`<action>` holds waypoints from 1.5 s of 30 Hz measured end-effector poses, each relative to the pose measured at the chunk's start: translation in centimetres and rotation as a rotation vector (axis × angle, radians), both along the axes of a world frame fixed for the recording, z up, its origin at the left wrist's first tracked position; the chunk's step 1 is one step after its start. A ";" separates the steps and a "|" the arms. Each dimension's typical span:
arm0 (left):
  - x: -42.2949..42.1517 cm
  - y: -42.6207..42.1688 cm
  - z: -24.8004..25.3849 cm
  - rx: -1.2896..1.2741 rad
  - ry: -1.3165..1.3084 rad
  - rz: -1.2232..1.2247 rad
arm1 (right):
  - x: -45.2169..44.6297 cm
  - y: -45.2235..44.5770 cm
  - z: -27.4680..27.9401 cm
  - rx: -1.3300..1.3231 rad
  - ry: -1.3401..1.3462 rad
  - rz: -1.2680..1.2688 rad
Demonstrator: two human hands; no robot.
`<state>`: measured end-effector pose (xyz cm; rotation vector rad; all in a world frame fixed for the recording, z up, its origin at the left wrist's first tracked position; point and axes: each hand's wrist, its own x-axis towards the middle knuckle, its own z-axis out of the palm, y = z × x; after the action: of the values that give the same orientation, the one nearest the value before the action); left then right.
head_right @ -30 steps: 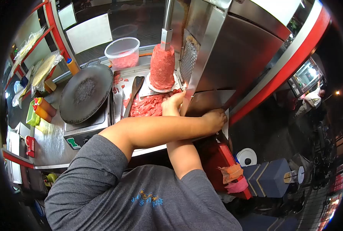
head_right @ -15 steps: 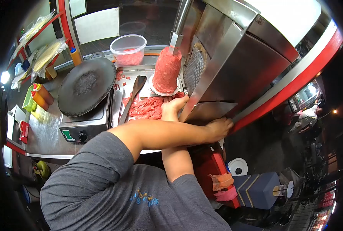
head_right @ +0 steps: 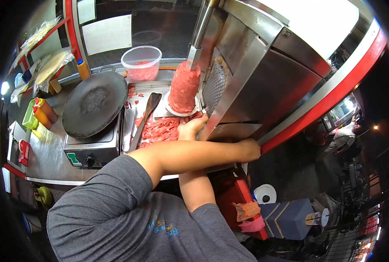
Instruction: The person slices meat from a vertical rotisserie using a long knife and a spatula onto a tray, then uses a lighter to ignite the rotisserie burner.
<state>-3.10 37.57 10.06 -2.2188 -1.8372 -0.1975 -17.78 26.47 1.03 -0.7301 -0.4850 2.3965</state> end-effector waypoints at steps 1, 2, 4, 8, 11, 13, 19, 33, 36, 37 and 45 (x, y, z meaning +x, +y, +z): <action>0.1 -0.4 0.5 0.004 -0.016 0.010 | -0.1 0.2 -0.3 -0.006 0.010 0.010; 0.1 -0.3 0.0 0.065 -0.017 0.012 | -0.2 0.4 -0.7 -0.012 0.020 0.020; 0.0 0.5 -1.7 0.189 -0.018 0.013 | -0.2 -0.3 0.3 -0.046 0.055 -0.011; -0.6 0.9 -2.2 0.175 -0.031 -0.045 | 0.2 -0.5 1.1 -0.036 0.100 0.002; -0.7 0.7 -2.0 0.102 -0.066 -0.077 | 0.1 -0.2 0.0 0.021 0.117 0.002; -0.4 0.2 -1.1 0.069 -0.090 -0.049 | -0.3 -0.2 0.6 -0.043 0.075 -0.040; 0.2 0.0 -1.4 0.101 -0.068 0.007 | -0.1 -0.1 0.3 -0.055 0.106 -0.011; 0.1 -0.3 -1.8 0.156 -0.072 0.031 | 0.0 0.4 -0.4 0.004 0.101 -0.005; 0.0 -0.2 -2.3 0.175 -0.026 0.007 | 0.4 -0.1 0.5 -0.027 0.059 -0.030; -0.1 0.0 -2.4 0.171 -0.009 0.001 | 0.3 0.0 0.4 -0.024 0.081 -0.034; -0.8 -0.6 -1.8 0.172 -0.017 -0.073 | 1.5 -1.8 3.5 -0.003 0.058 -0.041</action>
<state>-3.91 36.93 8.27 -2.1724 -1.6797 -0.3750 -16.28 24.67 4.53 -0.6638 -0.4392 2.3735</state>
